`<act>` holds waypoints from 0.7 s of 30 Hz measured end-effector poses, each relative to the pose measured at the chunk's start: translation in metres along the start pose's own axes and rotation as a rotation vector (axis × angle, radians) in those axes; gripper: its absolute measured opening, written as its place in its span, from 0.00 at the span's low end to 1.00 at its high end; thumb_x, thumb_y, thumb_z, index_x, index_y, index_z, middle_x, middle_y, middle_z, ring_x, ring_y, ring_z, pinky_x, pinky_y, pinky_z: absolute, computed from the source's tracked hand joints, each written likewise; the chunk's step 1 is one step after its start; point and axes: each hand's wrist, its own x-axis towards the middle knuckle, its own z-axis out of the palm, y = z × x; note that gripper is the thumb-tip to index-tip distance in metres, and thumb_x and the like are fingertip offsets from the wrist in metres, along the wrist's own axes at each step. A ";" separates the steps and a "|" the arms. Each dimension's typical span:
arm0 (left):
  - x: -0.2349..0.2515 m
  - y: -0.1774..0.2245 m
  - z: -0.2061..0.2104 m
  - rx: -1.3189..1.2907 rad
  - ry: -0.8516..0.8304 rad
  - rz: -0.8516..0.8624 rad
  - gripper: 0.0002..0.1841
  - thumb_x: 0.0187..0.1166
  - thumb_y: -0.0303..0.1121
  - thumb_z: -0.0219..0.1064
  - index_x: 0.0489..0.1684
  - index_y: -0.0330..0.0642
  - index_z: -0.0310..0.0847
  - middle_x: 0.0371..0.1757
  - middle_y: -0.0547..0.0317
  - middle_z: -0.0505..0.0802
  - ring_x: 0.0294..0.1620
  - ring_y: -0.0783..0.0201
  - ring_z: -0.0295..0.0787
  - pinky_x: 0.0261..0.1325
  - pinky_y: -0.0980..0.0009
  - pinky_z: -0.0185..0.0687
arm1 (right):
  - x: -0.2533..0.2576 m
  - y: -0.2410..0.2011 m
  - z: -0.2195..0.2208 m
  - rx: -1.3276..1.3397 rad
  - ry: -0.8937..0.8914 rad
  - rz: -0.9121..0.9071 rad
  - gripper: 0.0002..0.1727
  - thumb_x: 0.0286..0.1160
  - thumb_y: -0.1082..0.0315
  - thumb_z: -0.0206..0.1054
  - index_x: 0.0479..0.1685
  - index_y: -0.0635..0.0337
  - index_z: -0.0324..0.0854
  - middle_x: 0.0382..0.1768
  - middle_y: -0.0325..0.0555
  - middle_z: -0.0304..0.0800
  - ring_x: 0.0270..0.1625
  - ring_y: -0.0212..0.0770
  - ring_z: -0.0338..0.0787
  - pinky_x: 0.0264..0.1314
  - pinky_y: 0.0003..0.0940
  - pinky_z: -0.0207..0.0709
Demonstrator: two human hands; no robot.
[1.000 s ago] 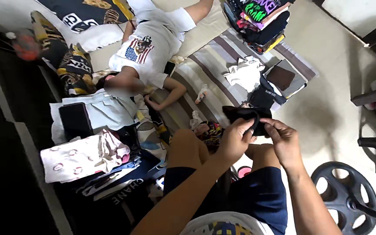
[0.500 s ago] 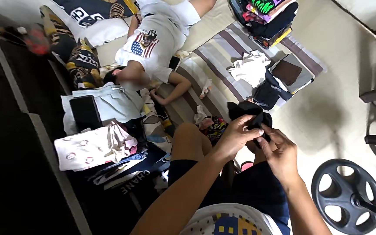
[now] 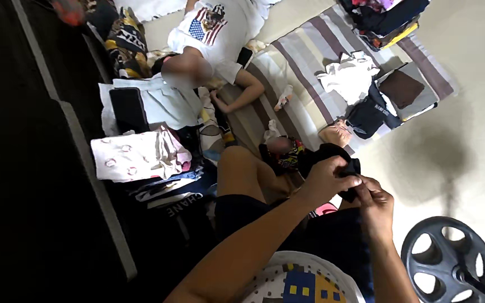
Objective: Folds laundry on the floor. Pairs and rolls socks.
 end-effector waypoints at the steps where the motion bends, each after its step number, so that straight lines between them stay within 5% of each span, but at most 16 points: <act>1: -0.003 -0.002 -0.002 0.071 -0.034 -0.017 0.16 0.74 0.33 0.75 0.51 0.30 0.84 0.41 0.51 0.92 0.39 0.69 0.90 0.49 0.71 0.88 | 0.000 0.004 0.001 0.024 0.023 0.038 0.12 0.79 0.77 0.59 0.41 0.64 0.91 0.37 0.32 0.94 0.40 0.22 0.91 0.47 0.21 0.86; 5: -0.013 -0.016 -0.022 0.402 -0.075 -0.107 0.16 0.84 0.33 0.65 0.59 0.28 0.85 0.56 0.38 0.92 0.60 0.51 0.89 0.70 0.55 0.79 | 0.001 0.008 0.000 0.232 0.060 0.303 0.19 0.89 0.72 0.42 0.42 0.57 0.81 0.33 0.31 0.92 0.39 0.26 0.91 0.45 0.27 0.88; 7: -0.014 -0.034 -0.030 0.320 -0.017 -0.167 0.15 0.86 0.30 0.60 0.61 0.27 0.84 0.61 0.37 0.90 0.65 0.52 0.87 0.73 0.58 0.77 | 0.002 0.011 0.002 0.452 0.065 0.476 0.20 0.91 0.68 0.36 0.48 0.57 0.78 0.38 0.38 0.93 0.44 0.33 0.93 0.50 0.36 0.89; 12: -0.013 -0.073 -0.014 -0.316 0.169 -0.469 0.13 0.91 0.27 0.54 0.65 0.30 0.75 0.58 0.44 0.86 0.50 0.60 0.89 0.52 0.63 0.88 | 0.000 0.000 0.022 0.913 0.030 0.714 0.29 0.93 0.57 0.34 0.40 0.54 0.84 0.38 0.45 0.96 0.41 0.40 0.96 0.42 0.38 0.92; 15: -0.011 -0.067 -0.011 -0.611 0.214 -0.577 0.15 0.93 0.31 0.49 0.67 0.34 0.74 0.51 0.50 0.89 0.47 0.62 0.89 0.49 0.64 0.87 | -0.005 0.001 0.020 0.994 -0.198 0.671 0.28 0.91 0.51 0.42 0.45 0.52 0.90 0.45 0.45 0.97 0.50 0.40 0.96 0.52 0.41 0.92; 18: -0.008 -0.044 -0.010 -0.885 0.208 -0.647 0.15 0.94 0.35 0.46 0.55 0.36 0.78 0.40 0.53 0.91 0.40 0.63 0.91 0.44 0.65 0.88 | -0.006 0.023 -0.005 0.837 -0.231 0.584 0.18 0.81 0.51 0.62 0.52 0.51 0.90 0.49 0.44 0.97 0.53 0.38 0.96 0.56 0.40 0.91; 21: -0.007 -0.037 -0.004 -0.765 0.113 -0.550 0.15 0.94 0.33 0.46 0.58 0.35 0.78 0.41 0.56 0.90 0.42 0.67 0.89 0.48 0.68 0.87 | -0.008 0.049 -0.016 0.543 -0.010 0.601 0.14 0.81 0.61 0.55 0.52 0.53 0.83 0.44 0.39 0.95 0.48 0.32 0.95 0.51 0.35 0.91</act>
